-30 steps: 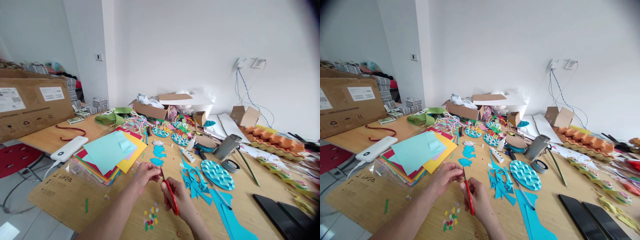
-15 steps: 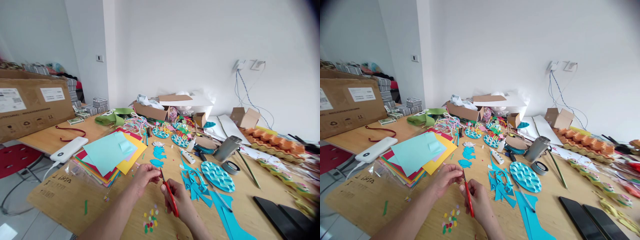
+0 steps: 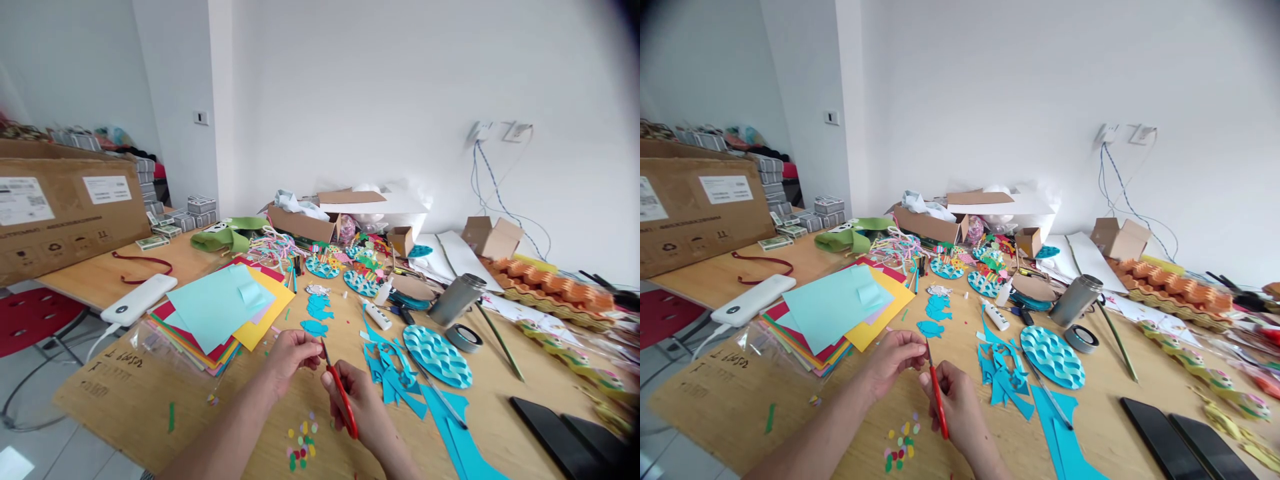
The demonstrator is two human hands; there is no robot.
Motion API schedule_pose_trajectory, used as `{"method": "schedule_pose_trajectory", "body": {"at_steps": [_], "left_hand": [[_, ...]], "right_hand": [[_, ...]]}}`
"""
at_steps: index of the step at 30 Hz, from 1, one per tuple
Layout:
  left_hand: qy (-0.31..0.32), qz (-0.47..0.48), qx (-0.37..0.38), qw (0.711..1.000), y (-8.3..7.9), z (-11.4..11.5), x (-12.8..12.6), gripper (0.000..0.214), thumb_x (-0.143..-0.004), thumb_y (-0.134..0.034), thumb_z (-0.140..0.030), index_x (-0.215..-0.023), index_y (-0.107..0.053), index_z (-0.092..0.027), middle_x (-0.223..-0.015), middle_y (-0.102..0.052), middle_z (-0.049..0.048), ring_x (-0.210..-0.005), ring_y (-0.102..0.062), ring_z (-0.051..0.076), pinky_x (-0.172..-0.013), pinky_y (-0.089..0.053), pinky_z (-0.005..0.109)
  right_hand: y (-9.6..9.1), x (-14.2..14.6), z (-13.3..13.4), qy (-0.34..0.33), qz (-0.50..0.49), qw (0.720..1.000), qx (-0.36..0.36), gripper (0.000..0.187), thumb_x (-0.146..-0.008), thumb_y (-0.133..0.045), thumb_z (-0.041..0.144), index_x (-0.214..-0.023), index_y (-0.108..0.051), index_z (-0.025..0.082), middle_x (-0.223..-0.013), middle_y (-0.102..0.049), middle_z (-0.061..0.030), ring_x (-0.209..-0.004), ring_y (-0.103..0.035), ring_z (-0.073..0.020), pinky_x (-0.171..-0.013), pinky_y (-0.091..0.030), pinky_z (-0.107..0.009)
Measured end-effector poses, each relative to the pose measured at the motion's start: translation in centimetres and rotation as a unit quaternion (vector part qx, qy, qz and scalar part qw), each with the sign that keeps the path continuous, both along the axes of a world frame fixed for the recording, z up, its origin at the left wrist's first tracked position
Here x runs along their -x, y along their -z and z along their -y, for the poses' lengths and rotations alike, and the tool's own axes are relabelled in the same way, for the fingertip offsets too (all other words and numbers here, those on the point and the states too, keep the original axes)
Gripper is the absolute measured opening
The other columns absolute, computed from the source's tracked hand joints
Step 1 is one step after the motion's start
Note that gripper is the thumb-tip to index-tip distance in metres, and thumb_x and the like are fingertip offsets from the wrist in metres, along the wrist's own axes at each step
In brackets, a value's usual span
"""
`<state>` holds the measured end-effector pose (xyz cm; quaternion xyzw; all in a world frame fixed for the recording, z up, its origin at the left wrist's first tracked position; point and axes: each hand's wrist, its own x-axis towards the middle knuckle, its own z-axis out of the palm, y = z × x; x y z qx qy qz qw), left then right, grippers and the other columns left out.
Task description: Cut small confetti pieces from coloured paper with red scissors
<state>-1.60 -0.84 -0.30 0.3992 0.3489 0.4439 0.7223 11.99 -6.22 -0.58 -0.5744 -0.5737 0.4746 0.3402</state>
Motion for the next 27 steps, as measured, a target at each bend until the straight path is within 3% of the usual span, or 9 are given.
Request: {"method": "schedule_pose_trajectory", "body": {"at_steps": [27], "left_hand": [[0.01, -0.001, -0.006, 1.0, 0.43, -0.18, 0.12, 0.012, -0.06, -0.064, -0.022, -0.062, -0.059, -0.011, -0.055, -0.06, 0.0018, -0.052, -0.051, 0.01, -0.055, -0.038, 0.024]], "right_hand": [[0.18, -0.09, 0.07, -0.012, 0.0, 1.0, -0.008, 0.035, -0.077, -0.055, 0.047, -0.063, -0.039, 0.019, -0.041, -0.051, 0.0064, -0.029, -0.047, -0.0074, -0.03, -0.027, -0.014]]}}
